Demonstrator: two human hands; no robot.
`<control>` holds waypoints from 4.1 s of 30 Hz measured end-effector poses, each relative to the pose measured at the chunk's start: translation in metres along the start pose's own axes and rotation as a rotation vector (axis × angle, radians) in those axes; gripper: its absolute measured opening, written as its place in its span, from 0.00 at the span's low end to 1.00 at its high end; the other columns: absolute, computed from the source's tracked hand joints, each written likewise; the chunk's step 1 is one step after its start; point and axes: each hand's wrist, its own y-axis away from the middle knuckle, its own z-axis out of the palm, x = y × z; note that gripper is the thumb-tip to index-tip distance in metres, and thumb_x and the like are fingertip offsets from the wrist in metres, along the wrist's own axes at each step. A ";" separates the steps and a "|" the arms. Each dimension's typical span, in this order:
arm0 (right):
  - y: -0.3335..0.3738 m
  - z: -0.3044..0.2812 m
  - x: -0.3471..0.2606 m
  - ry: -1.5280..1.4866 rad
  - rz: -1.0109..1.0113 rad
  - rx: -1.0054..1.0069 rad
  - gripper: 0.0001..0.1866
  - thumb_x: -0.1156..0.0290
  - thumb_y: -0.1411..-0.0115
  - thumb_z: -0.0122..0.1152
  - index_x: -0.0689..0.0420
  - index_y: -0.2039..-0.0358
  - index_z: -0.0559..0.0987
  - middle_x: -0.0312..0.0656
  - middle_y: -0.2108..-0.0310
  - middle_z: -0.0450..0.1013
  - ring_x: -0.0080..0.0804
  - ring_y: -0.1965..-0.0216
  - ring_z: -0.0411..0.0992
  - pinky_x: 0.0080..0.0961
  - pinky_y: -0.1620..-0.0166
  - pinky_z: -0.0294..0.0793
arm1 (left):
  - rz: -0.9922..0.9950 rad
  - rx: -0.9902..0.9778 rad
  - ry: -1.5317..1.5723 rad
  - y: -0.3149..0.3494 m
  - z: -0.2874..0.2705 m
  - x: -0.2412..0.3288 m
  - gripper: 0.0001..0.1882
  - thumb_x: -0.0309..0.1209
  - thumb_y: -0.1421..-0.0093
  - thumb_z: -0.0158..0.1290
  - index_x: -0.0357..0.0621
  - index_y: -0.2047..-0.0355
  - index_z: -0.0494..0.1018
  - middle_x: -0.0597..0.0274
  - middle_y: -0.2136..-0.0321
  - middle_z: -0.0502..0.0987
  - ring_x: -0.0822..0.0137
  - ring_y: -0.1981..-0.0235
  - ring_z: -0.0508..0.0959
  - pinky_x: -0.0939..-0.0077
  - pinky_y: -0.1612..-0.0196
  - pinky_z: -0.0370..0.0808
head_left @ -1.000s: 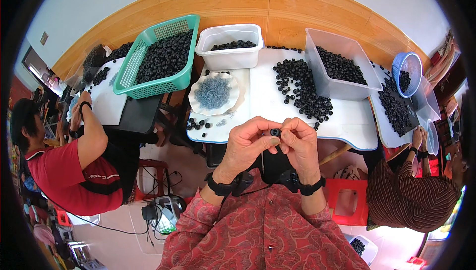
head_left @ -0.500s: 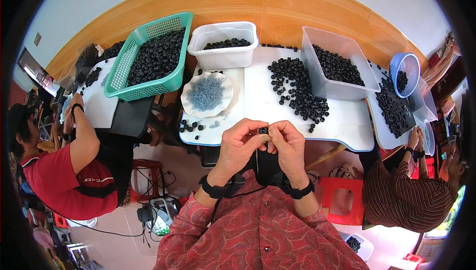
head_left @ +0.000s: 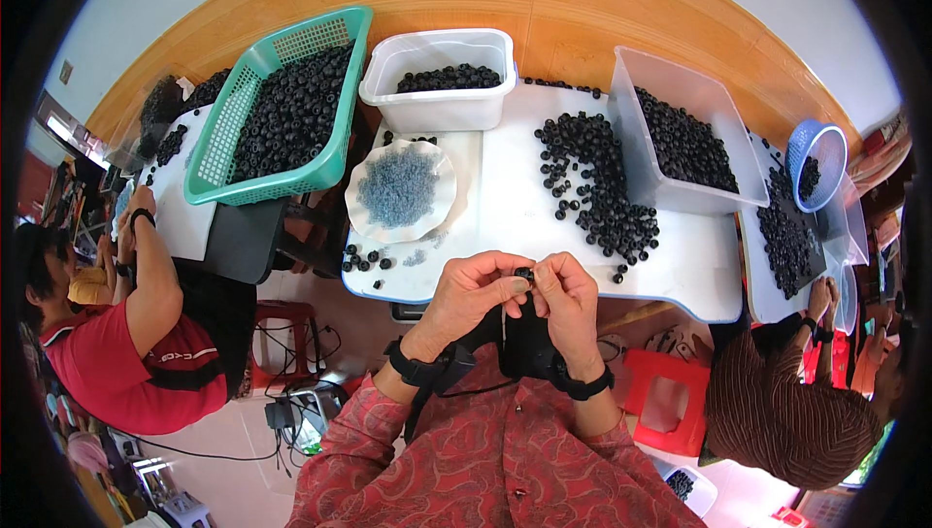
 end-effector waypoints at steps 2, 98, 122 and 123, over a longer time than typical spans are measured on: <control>-0.008 -0.005 0.007 0.096 -0.006 0.050 0.09 0.66 0.31 0.56 0.58 0.66 0.74 0.30 0.76 0.69 0.13 0.80 0.62 0.12 0.76 0.61 | -0.028 -0.002 0.005 -0.012 -0.005 -0.001 0.13 0.22 0.36 0.56 0.33 0.52 0.76 0.62 0.70 0.80 0.76 0.74 0.78 0.83 0.70 0.78; -0.056 -0.061 0.063 0.436 -0.228 0.304 0.02 0.84 0.40 0.56 0.65 0.67 0.73 0.40 0.65 0.69 0.22 0.77 0.75 0.16 0.78 0.74 | 0.252 -0.078 -1.101 -0.250 -0.006 -0.068 0.33 0.10 0.55 0.48 0.46 0.47 0.74 0.50 0.42 0.65 0.41 0.42 0.61 0.55 0.39 0.66; -0.059 -0.059 0.054 0.420 -0.206 0.321 0.04 0.84 0.41 0.58 0.62 0.69 0.72 0.40 0.69 0.70 0.22 0.79 0.76 0.17 0.78 0.72 | 0.061 -0.110 -1.352 -0.354 0.005 -0.037 0.28 0.17 0.46 0.44 0.46 0.44 0.73 0.45 0.44 0.70 0.38 0.45 0.68 0.55 0.43 0.70; -0.058 -0.059 0.054 0.423 -0.210 0.323 0.04 0.84 0.41 0.58 0.62 0.69 0.72 0.40 0.69 0.70 0.22 0.79 0.76 0.17 0.78 0.72 | -0.017 -0.123 -1.363 -0.358 0.009 -0.037 0.30 0.17 0.46 0.44 0.49 0.42 0.72 0.46 0.42 0.68 0.37 0.44 0.66 0.54 0.43 0.69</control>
